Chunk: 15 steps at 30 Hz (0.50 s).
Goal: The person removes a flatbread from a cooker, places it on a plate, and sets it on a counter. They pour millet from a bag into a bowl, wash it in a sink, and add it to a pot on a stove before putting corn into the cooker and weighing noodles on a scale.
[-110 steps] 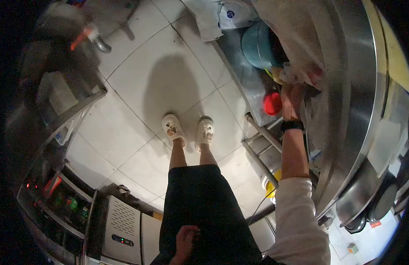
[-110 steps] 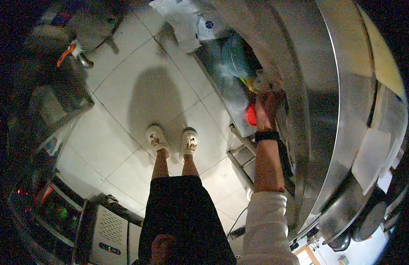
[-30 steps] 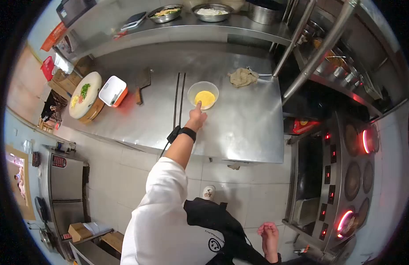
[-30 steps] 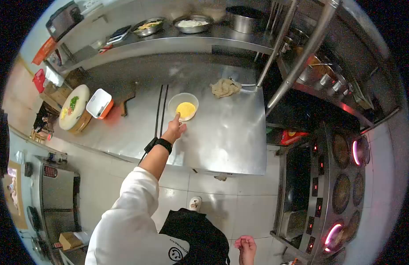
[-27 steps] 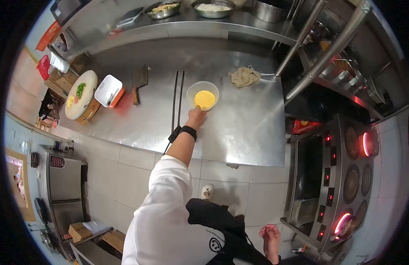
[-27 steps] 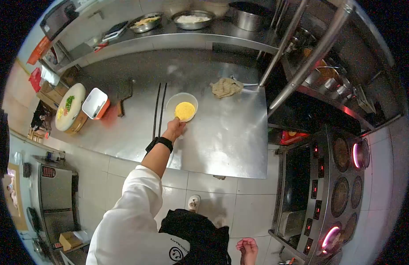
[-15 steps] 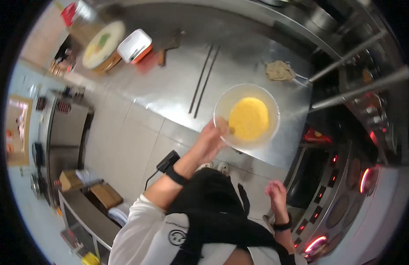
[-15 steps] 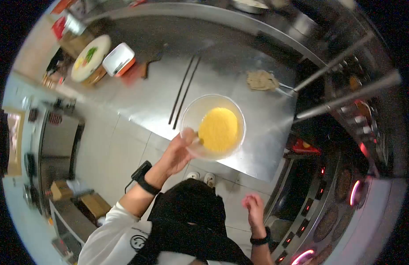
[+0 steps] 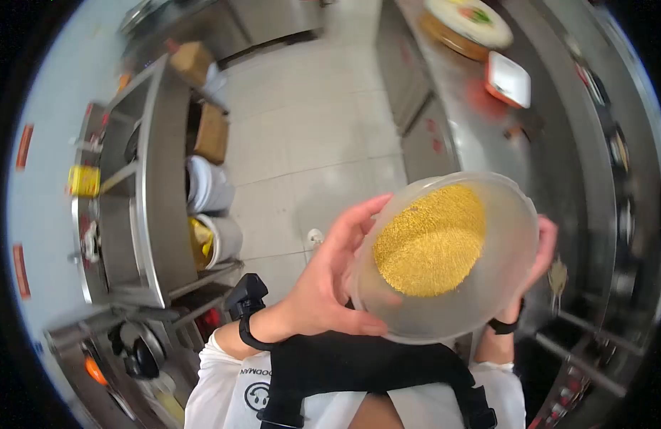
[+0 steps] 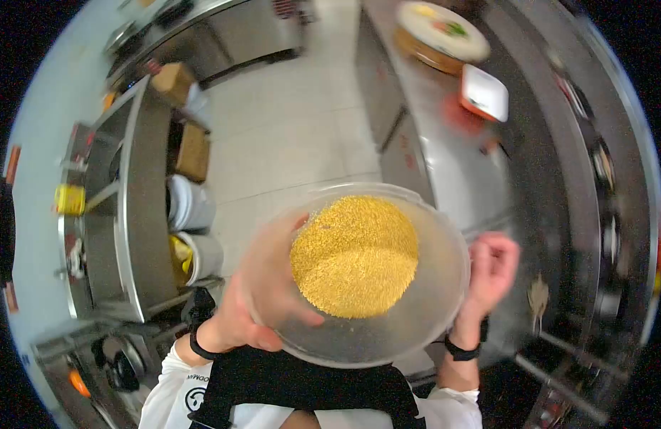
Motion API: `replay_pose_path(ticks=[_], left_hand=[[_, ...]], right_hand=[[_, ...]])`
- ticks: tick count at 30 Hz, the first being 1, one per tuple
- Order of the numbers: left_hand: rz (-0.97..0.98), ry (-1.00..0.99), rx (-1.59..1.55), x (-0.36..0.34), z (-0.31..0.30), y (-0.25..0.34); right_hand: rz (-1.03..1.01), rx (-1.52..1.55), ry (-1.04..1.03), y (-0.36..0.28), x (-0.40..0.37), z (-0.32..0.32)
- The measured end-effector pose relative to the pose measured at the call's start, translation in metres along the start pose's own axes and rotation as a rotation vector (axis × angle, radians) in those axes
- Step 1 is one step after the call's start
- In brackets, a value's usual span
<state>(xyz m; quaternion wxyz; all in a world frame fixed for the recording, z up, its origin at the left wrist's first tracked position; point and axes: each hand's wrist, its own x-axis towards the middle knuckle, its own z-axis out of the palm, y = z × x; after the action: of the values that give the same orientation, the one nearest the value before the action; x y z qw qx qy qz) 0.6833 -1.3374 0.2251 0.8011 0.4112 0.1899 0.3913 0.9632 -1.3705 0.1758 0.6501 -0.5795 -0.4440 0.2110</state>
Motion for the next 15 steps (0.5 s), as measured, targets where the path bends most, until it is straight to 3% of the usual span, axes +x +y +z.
replay_pose_path(ticks=[3,5,10,15], left_hand=[[0.027,0.187,0.143,-0.045,-0.058,0.044],[0.113,0.303,0.242,-0.069,-0.087,0.061],[0.223,0.562,0.086,-0.125,-0.149,0.102],[0.315,0.738,0.039,-0.161,-0.202,0.129]], right_hand=[[-0.557,0.178,-0.368,-0.082,0.01,0.128],[-0.76,-0.171,-0.826,-0.127,0.005,0.201],[-0.797,-0.168,-1.159,-0.13,-0.032,0.371],[-0.861,-0.108,-1.352,-0.127,-0.059,0.478]])
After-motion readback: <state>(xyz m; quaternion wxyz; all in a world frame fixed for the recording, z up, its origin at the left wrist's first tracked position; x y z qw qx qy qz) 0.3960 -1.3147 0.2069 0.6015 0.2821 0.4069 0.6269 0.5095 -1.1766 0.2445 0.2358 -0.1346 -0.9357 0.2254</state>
